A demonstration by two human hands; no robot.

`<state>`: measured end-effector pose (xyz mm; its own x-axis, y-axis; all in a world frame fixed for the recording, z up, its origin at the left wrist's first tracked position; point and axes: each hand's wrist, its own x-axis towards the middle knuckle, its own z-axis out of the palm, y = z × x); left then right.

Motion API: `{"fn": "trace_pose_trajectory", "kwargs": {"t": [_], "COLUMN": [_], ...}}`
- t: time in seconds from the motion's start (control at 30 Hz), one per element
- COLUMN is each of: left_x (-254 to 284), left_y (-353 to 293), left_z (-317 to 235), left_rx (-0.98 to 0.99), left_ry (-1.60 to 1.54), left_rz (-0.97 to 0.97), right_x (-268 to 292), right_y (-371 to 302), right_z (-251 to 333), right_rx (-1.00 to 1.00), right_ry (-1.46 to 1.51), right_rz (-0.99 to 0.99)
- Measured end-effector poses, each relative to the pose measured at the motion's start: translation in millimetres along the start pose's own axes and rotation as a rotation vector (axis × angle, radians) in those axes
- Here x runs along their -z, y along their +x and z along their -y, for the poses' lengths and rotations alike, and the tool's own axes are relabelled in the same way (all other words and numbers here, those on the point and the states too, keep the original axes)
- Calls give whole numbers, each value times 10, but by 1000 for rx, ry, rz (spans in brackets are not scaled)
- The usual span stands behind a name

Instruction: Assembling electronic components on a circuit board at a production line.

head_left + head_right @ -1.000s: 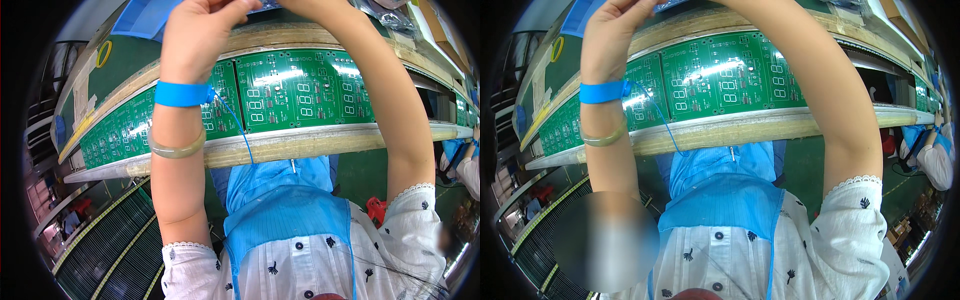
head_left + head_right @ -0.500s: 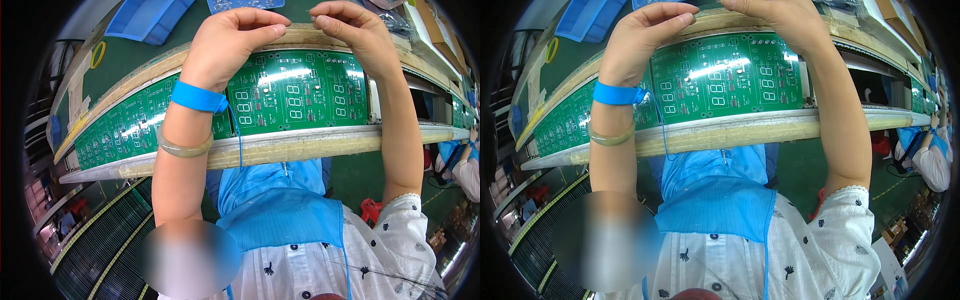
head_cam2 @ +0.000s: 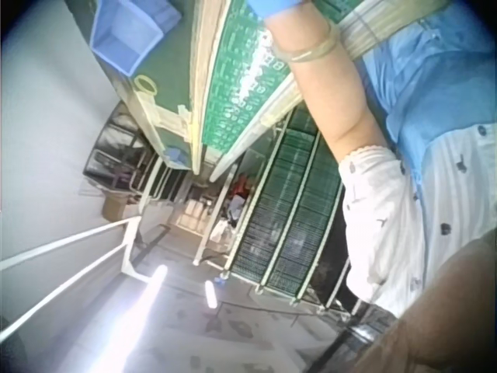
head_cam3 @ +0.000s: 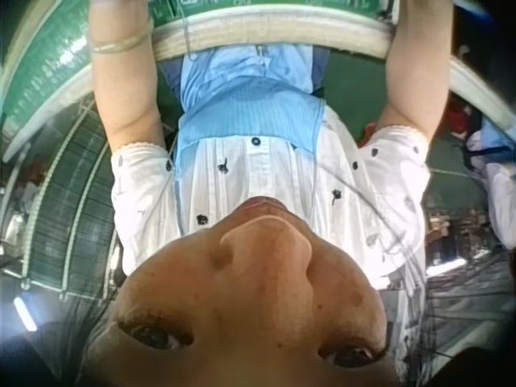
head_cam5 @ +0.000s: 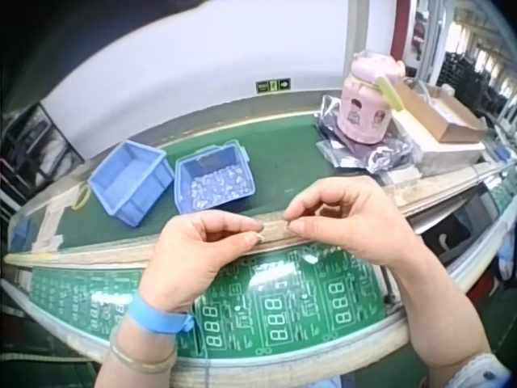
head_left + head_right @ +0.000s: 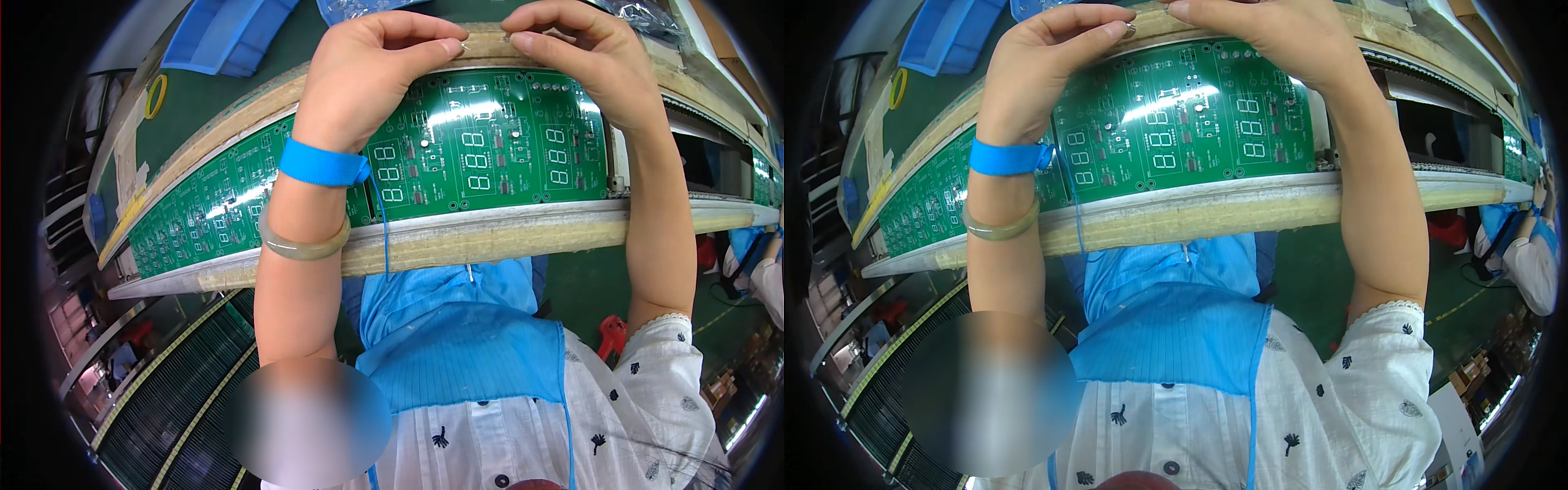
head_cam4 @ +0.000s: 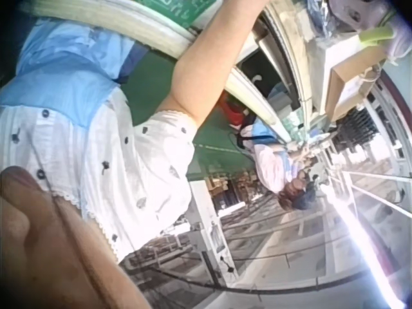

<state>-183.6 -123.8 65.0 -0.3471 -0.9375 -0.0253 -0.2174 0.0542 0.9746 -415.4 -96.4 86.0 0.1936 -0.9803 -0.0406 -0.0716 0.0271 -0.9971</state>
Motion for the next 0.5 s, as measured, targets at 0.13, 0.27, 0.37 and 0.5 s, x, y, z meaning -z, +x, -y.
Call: {"fn": "trace_pose_trajectory", "kwargs": {"t": [0.13, 0.27, 0.37, 0.5], "left_x": [-30, -63, -82, -72], "left_y": [-61, -84, -100, -107], "left_z": [-243, -252, -220, -185], "left_rx": [219, 169, 116, 115], "left_ry": [-60, 39, 89, 82], "left_rz": [4, -4, 7, 20], "right_x": [-19, -86, -108, -86], "right_y": [-13, 8, 136, -50], "right_z": [56, -86, -316, -120], "right_rx": [-18, 49, 961, 261], "right_ry": [-272, -364, -5, -781], "right_rz": [31, 22, 166, 123]}}
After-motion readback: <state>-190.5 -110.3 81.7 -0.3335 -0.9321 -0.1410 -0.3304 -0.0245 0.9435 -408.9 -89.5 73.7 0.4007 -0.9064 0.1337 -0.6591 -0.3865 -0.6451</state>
